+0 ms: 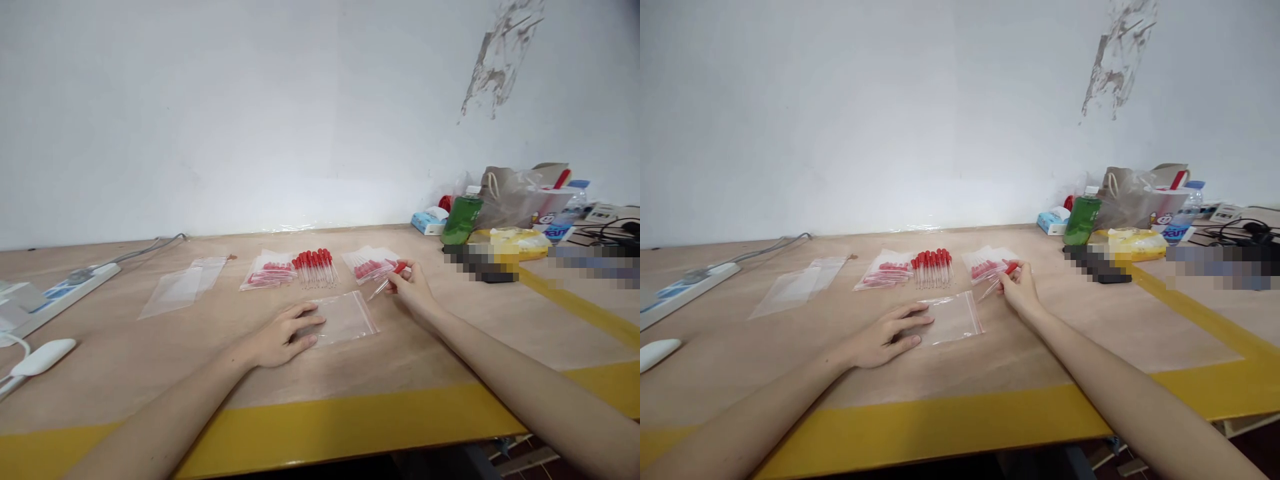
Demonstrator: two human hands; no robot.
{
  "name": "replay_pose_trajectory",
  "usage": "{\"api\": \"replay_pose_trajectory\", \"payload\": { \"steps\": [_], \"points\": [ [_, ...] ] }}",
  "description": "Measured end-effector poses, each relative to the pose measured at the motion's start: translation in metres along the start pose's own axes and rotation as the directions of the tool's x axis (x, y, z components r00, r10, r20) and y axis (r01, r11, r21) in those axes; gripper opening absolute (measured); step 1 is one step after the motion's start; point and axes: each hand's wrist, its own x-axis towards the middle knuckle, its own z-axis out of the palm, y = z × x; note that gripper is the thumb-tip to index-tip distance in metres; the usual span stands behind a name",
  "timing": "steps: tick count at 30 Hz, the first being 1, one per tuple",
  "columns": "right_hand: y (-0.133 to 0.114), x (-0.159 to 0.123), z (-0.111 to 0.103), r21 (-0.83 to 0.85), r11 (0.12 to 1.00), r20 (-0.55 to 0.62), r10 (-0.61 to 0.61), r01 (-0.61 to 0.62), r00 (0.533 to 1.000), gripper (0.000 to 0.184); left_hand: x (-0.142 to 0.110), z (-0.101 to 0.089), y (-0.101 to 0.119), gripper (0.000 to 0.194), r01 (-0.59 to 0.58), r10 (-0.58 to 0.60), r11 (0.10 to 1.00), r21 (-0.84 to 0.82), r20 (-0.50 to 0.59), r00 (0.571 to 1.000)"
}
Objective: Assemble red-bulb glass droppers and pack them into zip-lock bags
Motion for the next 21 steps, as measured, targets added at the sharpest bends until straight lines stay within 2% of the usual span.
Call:
{"api": "replay_pose_trajectory", "payload": {
  "steps": [4, 7, 9, 11, 12, 14, 16, 18, 21],
  "points": [
    [-0.001, -0.007, 0.009, 0.059, 0.997, 0.025, 0.053, -0.055, 0.998, 0.035, 0.000, 0.000, -0.001, 0.040, 0.003, -0.003, 1.000, -0.003, -0.003, 1.000],
    [-0.003, -0.013, 0.015, 0.139, 0.973, 0.096, 0.172, -0.184, 0.980, 0.026, 0.001, -0.001, 0.001, 0.041, 0.002, -0.002, 1.000, 0.011, -0.002, 1.000],
    [-0.005, -0.015, 0.013, 0.171, 0.937, 0.206, 0.269, -0.305, 0.941, 0.019, 0.001, -0.001, 0.003, 0.045, 0.002, -0.002, 1.000, 0.020, -0.003, 1.000],
    [-0.008, -0.015, 0.007, 0.112, 0.913, 0.363, 0.331, -0.393, 0.871, 0.015, 0.001, -0.002, 0.004, 0.050, 0.008, -0.008, 1.000, 0.028, -0.012, 1.000],
    [-0.009, -0.014, 0.003, 0.047, 0.915, 0.451, 0.338, -0.400, 0.826, 0.015, 0.001, -0.003, 0.005, 0.052, 0.012, -0.012, 0.999, 0.032, -0.016, 1.000],
    [-0.012, -0.012, -0.006, -0.104, 0.944, 0.604, 0.310, -0.313, 0.734, 0.017, 0.001, -0.003, 0.005, 0.053, 0.018, -0.018, 0.999, 0.037, -0.024, 1.000],
    [-0.015, -0.012, -0.011, -0.194, 0.969, 0.687, 0.247, -0.155, 0.684, 0.019, 0.000, -0.002, 0.004, 0.053, 0.025, -0.024, 0.999, 0.037, -0.021, 0.999],
    [-0.017, -0.013, -0.009, -0.200, 0.979, 0.709, 0.163, -0.027, 0.686, 0.020, 0.000, -0.002, 0.003, 0.053, 0.029, -0.028, 0.999, 0.038, -0.016, 0.999],
    [-0.018, -0.017, 0.000, -0.153, 0.986, 0.715, 0.063, 0.068, 0.697, 0.022, 0.001, -0.001, 0.001, 0.053, 0.028, -0.028, 0.999, 0.046, -0.015, 1.000]
  ]
}}
